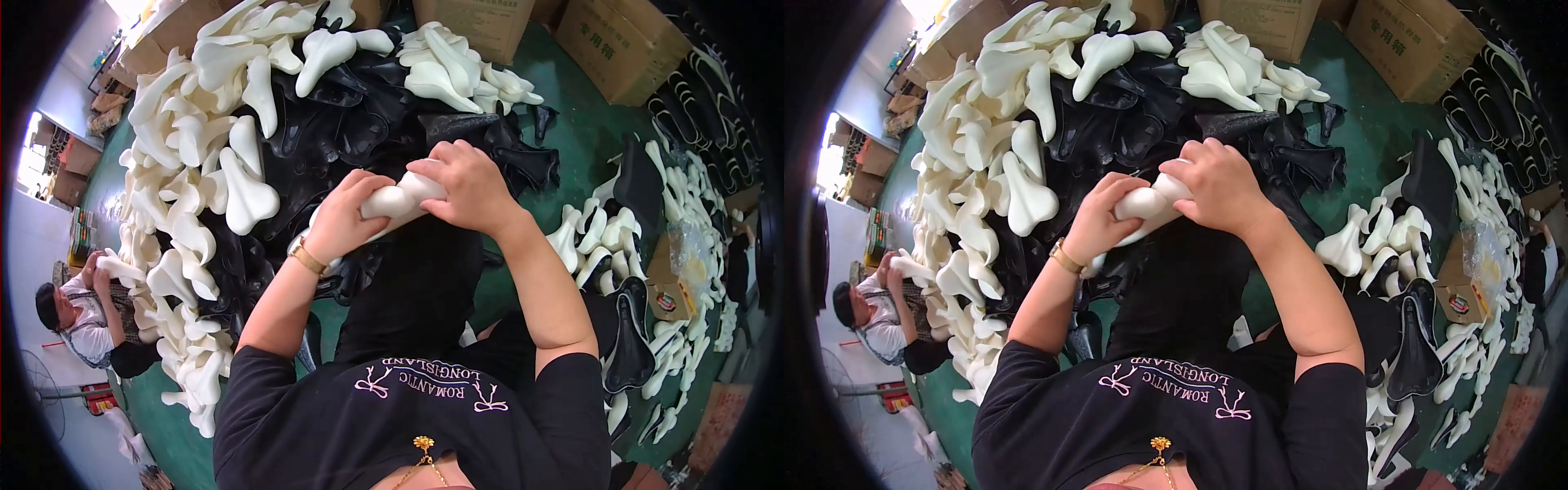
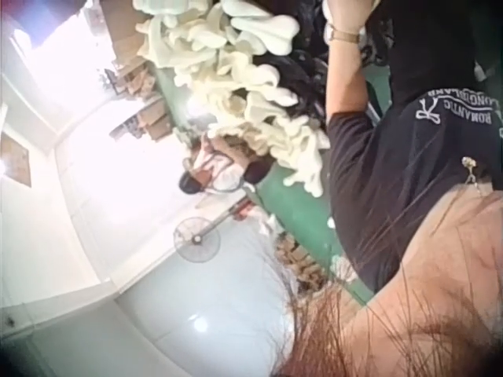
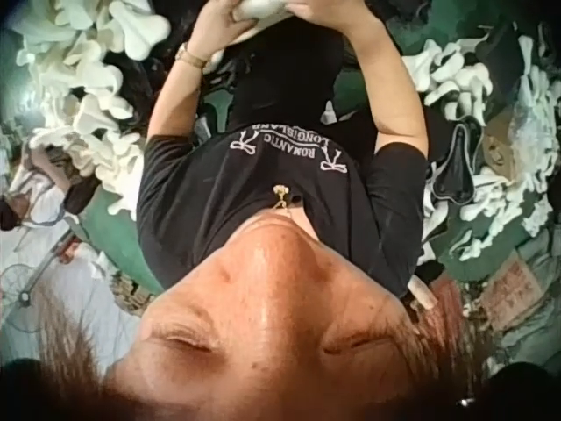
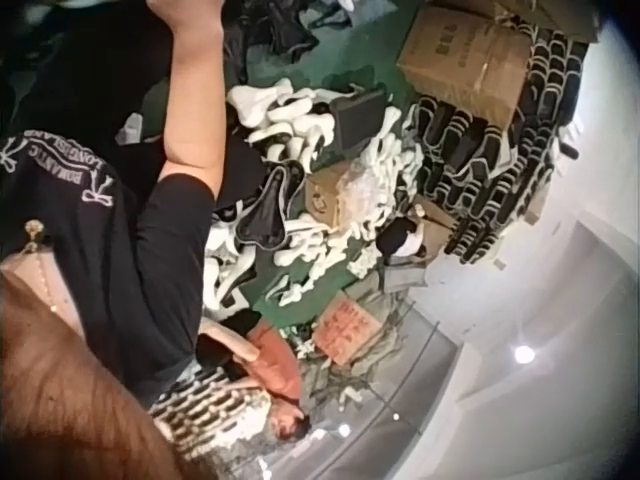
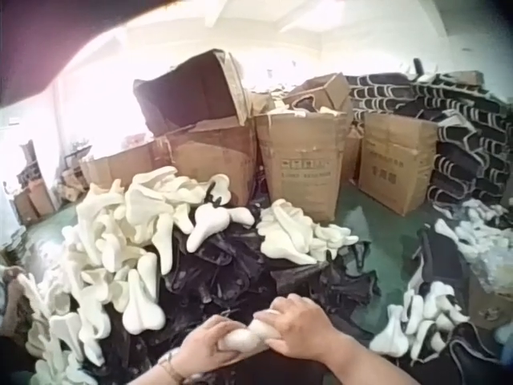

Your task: Assembling bicycle saddles by fitting foam pads into plastic bases.

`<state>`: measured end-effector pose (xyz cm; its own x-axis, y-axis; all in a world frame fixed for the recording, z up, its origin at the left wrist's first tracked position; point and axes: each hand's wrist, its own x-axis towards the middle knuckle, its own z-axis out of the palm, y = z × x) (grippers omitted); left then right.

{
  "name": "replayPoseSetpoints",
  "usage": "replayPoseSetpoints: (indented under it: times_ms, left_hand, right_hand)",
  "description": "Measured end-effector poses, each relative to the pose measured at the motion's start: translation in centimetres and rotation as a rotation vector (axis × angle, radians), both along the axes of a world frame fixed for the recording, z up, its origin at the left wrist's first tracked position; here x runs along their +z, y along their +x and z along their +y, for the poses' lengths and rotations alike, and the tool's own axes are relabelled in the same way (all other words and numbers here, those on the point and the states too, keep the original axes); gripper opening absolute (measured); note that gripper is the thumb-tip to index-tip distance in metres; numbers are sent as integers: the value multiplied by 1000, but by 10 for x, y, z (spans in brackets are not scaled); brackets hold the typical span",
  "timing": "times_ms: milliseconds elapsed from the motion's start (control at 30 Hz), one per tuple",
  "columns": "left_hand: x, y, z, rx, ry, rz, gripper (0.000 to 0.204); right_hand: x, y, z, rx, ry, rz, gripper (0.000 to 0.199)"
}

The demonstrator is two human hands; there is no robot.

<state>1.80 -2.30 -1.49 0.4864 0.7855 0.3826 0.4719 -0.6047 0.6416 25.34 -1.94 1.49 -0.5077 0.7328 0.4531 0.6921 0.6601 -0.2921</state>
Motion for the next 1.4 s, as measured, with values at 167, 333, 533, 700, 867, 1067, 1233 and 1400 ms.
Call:
replayPoseSetpoints:
  times_ms: [167,333,533,700,867,1067,1233,1400]
  left_hand:
    - [-4,-11,16,-50,-413,-90,37]
    - [2,-18,30,-161,-777,-193,33]
    - [9,-17,31,-231,-732,-133,41]
    - [-5,-24,23,-106,-555,-241,42]
    - [-12,-48,26,-55,-653,-567,48]
    - [19,-93,21,552,-324,-336,34]
    - [-30,-130,9,452,-702,-1354,40]
    - [-88,-95,-18,687,-948,-1466,52]
  right_hand:
    - [0,-1,-1,43,-47,28,49]
    - [1,-4,0,87,-71,-6,50]
    - [-3,1,2,49,-96,10,50]
    - [-3,3,2,63,-90,42,51]
    - [-2,8,-1,9,-82,10,52]
    - [-10,24,14,-272,121,110,63]
    - [-70,28,62,-64,-84,469,45]
    - [-187,77,78,-475,-690,1075,34]
